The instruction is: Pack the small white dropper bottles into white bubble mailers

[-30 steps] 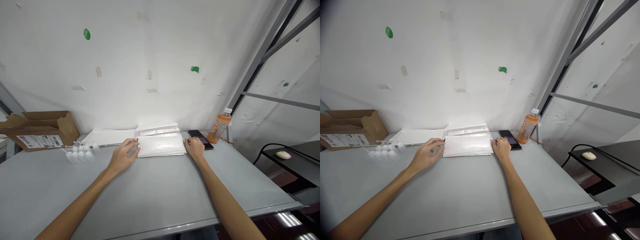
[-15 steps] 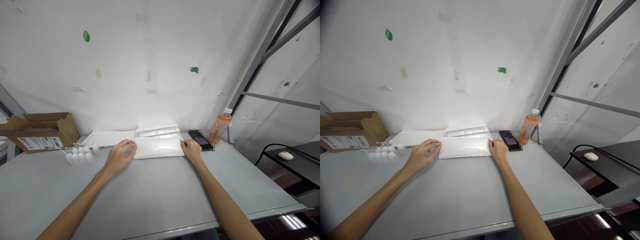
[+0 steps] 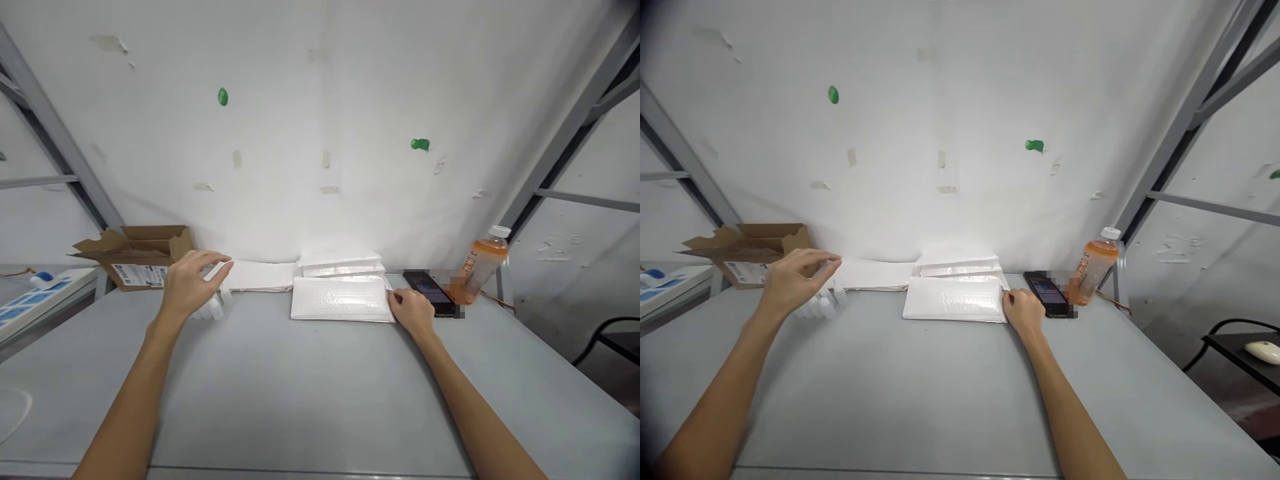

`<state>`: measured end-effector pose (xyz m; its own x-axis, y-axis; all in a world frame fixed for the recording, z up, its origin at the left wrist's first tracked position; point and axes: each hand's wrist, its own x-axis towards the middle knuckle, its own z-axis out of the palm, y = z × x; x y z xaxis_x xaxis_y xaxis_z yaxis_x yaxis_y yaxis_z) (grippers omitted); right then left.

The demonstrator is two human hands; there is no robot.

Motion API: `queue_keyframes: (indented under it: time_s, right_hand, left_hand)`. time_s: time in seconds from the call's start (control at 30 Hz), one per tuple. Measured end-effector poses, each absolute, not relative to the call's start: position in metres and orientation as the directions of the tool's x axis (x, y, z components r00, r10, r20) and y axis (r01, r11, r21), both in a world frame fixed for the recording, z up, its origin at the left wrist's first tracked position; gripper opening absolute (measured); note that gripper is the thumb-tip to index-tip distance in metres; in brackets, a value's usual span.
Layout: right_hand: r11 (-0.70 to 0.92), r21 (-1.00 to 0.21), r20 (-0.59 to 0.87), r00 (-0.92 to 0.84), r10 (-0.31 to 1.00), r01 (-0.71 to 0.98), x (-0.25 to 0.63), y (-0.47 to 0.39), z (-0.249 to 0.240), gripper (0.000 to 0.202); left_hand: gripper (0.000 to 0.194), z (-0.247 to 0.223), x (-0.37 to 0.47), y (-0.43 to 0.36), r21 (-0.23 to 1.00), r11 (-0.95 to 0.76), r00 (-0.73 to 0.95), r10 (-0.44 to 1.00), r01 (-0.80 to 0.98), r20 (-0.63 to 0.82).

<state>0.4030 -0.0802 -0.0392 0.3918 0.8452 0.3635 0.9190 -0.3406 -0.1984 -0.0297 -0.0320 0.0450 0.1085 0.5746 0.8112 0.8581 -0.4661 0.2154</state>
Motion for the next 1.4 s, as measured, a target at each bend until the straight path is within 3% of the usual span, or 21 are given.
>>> queue_keyframes:
  time_s: [0.27, 0.43, 0.53, 0.63, 0.73, 0.83, 0.93, 1.03, 1.17, 1.4]
  right_hand:
    - [-0.346, -0.210, 0.332, 0.400, 0.854, 0.914, 0.405, -0.079, -0.037, 0.031]
    - [-0.362, -0.239, 0.293, 0.423, 0.857, 0.901, 0.403, -0.081, -0.033, 0.033]
    - [-0.364, -0.247, 0.286, 0.427, 0.858, 0.898, 0.403, -0.081, -0.032, 0.032]
    - [-0.375, -0.252, 0.272, 0.437, 0.857, 0.892, 0.404, -0.080, -0.032, 0.032]
    - [-0.382, -0.264, 0.257, 0.446, 0.857, 0.886, 0.404, -0.081, -0.031, 0.033]
    - [-0.385, -0.266, 0.243, 0.447, 0.861, 0.884, 0.404, -0.081, -0.029, 0.034]
    - [-0.392, -0.271, 0.222, 0.453, 0.863, 0.879, 0.404, -0.082, -0.027, 0.033]
    - [-0.398, -0.288, 0.207, 0.463, 0.862, 0.871, 0.407, -0.081, -0.026, 0.033]
    - [-0.391, -0.315, 0.197, 0.463, 0.864, 0.865, 0.411, -0.080, -0.027, 0.033]
    - [-0.381, -0.360, 0.211, 0.472, 0.856, 0.851, 0.411, -0.081, -0.026, 0.036]
  left_hand:
    - [0.030, 0.037, -0.074, -0.018, 0.312, -0.351, 0.066, 0.750, 0.883, 0.658]
    - [0.031, 0.036, -0.076, -0.015, 0.337, -0.361, 0.049, 0.743, 0.870, 0.667]
    - [0.031, 0.032, -0.065, -0.014, 0.283, -0.401, 0.090, 0.697, 0.871, 0.711]
    - [0.030, 0.022, -0.040, -0.014, 0.140, -0.479, 0.257, 0.669, 0.867, 0.698]
    - [0.033, 0.011, -0.005, -0.011, -0.018, -0.523, 0.449, 0.712, 0.852, 0.540]
    - [0.045, 0.006, 0.026, 0.002, -0.116, -0.511, 0.518, 0.789, 0.852, 0.331]
    - [0.049, 0.010, 0.043, 0.023, -0.116, -0.481, 0.493, 0.864, 0.869, 0.107]
    - [0.038, 0.013, 0.048, 0.041, -0.095, -0.475, 0.474, 0.880, 0.875, -0.027]
    - [0.021, 0.010, 0.047, 0.047, -0.086, -0.485, 0.487, 0.873, 0.870, 0.007]
    - [0.028, 0.011, 0.047, 0.051, -0.105, -0.416, 0.429, 0.886, 0.903, 0.176]
